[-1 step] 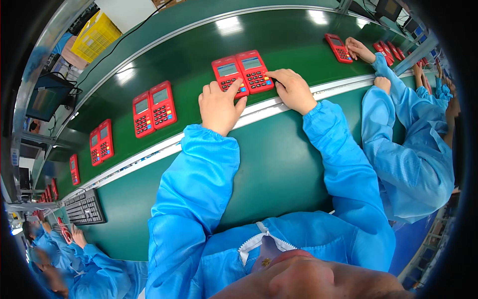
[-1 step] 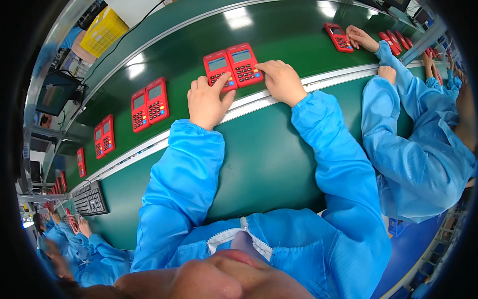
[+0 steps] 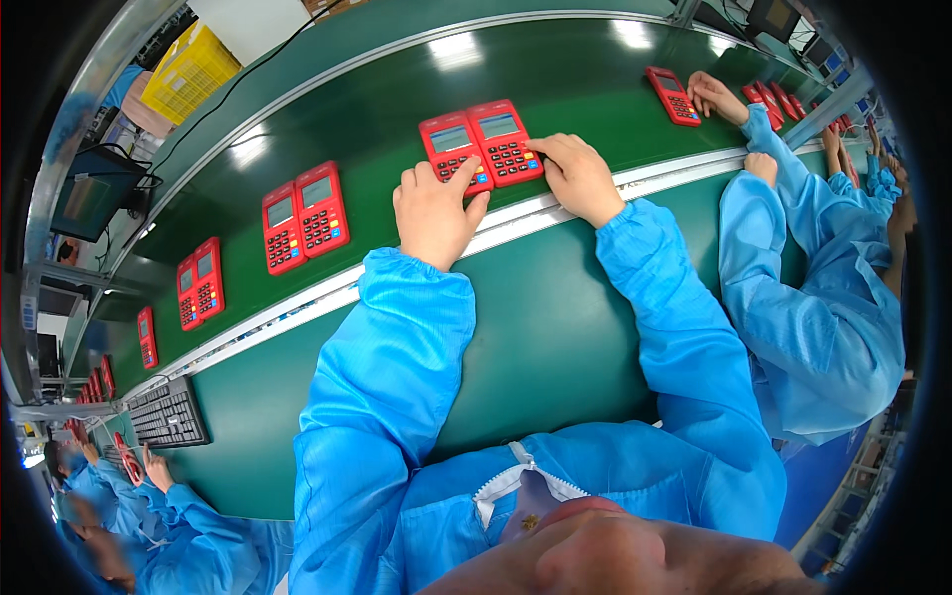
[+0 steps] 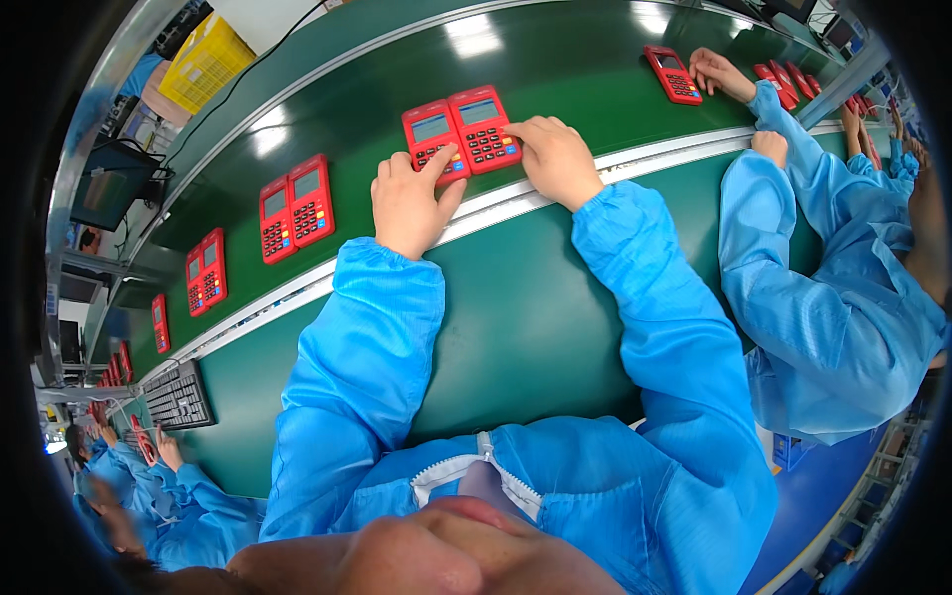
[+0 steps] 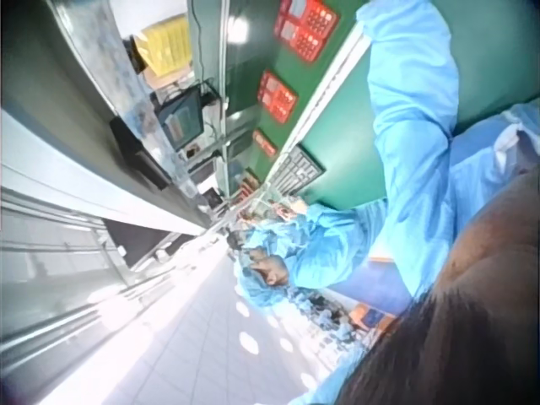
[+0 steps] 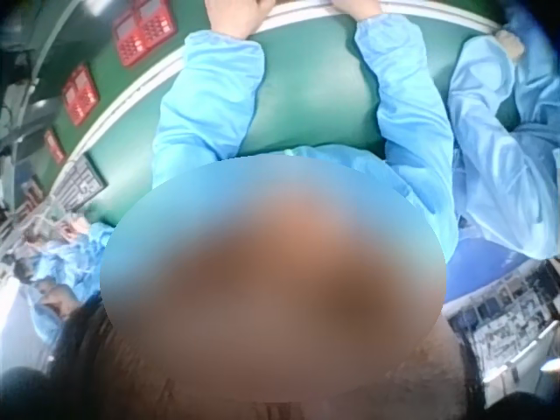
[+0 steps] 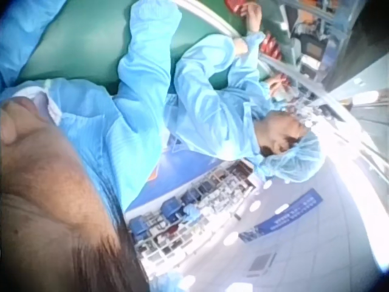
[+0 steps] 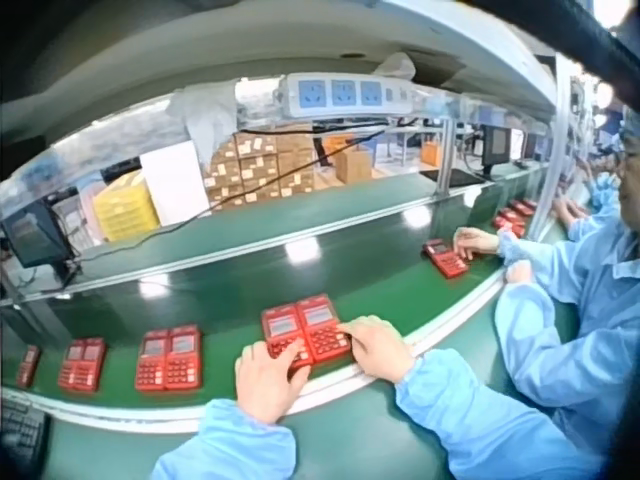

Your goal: The person tests handheld terminal devices along a conveyor belt by pressing the keypad buttons on each device and pushing them down the assembly line.

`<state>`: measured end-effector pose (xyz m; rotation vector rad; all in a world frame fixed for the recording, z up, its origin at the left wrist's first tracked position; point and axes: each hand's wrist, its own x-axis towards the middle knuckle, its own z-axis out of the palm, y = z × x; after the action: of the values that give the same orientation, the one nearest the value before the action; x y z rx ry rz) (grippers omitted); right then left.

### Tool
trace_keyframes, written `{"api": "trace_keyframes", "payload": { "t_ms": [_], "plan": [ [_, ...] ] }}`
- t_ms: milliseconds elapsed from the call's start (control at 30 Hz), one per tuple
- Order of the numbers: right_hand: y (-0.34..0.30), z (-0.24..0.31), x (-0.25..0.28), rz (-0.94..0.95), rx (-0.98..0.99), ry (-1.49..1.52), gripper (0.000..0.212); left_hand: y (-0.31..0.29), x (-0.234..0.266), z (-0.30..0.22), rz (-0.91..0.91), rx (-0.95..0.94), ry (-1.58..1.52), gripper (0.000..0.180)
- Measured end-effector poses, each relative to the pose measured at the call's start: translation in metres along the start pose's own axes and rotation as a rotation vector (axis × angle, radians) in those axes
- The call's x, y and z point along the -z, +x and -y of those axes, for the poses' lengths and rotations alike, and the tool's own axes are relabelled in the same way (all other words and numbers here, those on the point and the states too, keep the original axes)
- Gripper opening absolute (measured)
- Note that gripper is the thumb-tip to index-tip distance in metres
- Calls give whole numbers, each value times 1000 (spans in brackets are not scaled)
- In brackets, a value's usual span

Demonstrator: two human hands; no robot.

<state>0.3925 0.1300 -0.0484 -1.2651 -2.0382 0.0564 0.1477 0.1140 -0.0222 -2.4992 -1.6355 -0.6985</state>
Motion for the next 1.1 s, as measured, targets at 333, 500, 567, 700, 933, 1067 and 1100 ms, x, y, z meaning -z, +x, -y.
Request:
{"api": "trace_keyframes", "payload": {
  "t_ms": [333,500,567,700,933,1067,1100],
  "plan": [
    [7,3,11,-33,-71,-40,30,1,3,-16,15,55,-21,48],
    [4,7,16,-20,-16,-42,31,-2,7,-16,42,53,-4,51],
    [2,6,14,-31,8,-46,31,-5,6,-10,56,43,-1,51],
    [4,5,13,-48,29,-91,31,-8,2,-3,7,-55,0,51],
    [10,20,9,-63,-40,-183,29,-6,8,-3,23,-35,-8,50],
    [8,19,11,-46,21,-187,30,-7,9,-3,24,-24,-8,50],
    [8,20,11,-46,39,-196,30,-7,10,-3,33,-18,-13,50]
  ]
}}
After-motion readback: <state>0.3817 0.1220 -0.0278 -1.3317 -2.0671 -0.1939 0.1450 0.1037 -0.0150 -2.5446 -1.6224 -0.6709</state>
